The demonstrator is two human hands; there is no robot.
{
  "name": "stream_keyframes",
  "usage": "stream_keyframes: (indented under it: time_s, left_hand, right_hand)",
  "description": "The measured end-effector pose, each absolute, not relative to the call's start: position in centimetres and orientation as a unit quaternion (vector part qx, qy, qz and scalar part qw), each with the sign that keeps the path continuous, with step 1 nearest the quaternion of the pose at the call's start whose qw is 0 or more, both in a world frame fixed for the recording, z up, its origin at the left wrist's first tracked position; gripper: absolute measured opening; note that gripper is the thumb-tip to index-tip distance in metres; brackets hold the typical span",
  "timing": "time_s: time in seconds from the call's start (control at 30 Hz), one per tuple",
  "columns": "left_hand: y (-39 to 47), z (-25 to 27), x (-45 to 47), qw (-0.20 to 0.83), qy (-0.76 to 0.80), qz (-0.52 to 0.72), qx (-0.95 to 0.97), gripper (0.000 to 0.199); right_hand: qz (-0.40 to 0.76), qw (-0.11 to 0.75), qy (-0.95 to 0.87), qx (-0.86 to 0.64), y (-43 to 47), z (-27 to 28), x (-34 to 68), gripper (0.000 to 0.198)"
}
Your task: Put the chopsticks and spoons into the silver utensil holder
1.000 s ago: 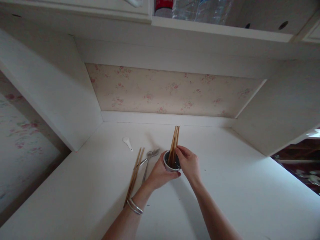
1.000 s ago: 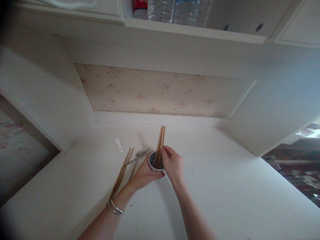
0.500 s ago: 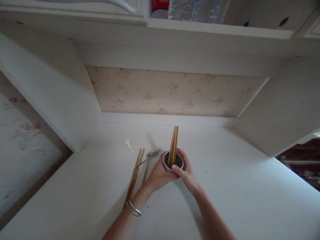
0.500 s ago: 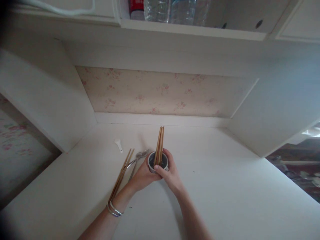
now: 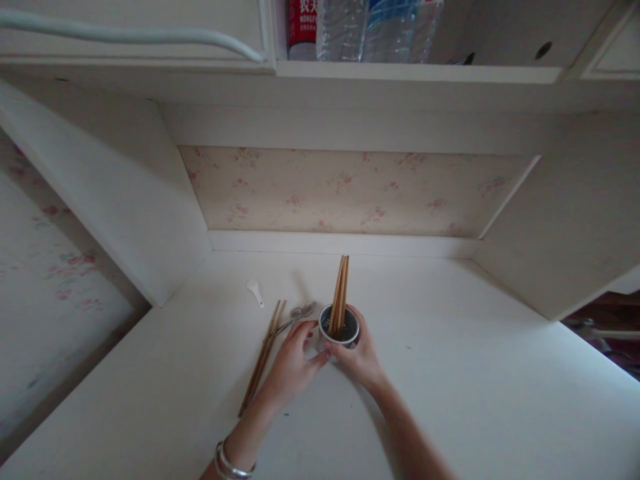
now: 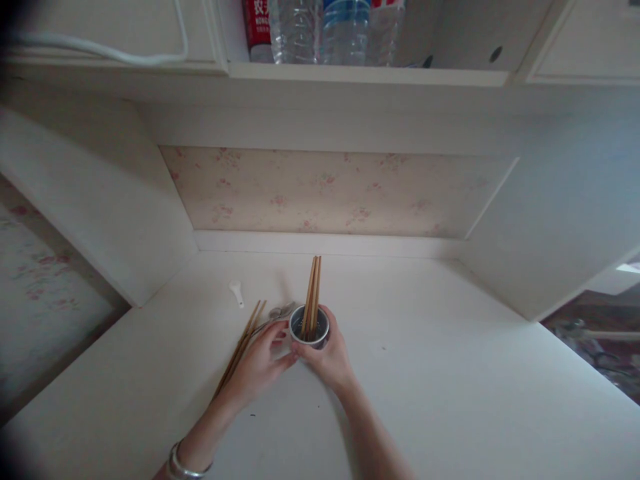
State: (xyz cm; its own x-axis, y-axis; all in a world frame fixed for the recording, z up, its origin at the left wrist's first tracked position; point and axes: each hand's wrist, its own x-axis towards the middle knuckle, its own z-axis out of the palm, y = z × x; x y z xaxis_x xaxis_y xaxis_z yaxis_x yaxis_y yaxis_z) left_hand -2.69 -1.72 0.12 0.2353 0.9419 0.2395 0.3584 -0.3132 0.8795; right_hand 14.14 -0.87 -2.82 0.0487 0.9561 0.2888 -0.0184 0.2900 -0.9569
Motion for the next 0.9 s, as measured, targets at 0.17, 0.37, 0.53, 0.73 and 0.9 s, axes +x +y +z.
stream_keyframes:
  time_s: [0.17, 0.37, 0.53, 0.73, 0.9]
  left_hand:
    - [-2.3, 0.5, -8.2, 0.233, 0.609, 0.317, 0.689, 0.024]
    - [-1.9, -0.5, -12.7, 0.131, 0.694, 0.162, 0.689, 0.026]
    - [-2.1, -1.0, -13.0, 0.149, 0.706, 0.104, 0.684, 0.021]
    - [-2.2, -0.6, -12.5, 0.100, 0.722, 0.034, 0.684, 0.022]
    - [-1.4, -0.1, -13.1, 0.126, 0.726, 0.014, 0.676, 0.026]
  right_hand:
    - [0.405, 0.582, -0.553, -0.438, -0.8, -2.7, 14.2, 0.081]
    - [0.405, 0.576, -0.556, -0.442, -0.9, -2.6, 14.2, 0.081]
    - [0.396, 0.577, -0.561, -0.443, -0.9, -2.7, 14.3, 0.082]
    - [0.390, 0.577, -0.561, -0.448, -0.9, -2.8, 14.3, 0.083]
    - [0.398, 0.577, -0.564, -0.436, -1.0, -2.5, 14.3, 0.082]
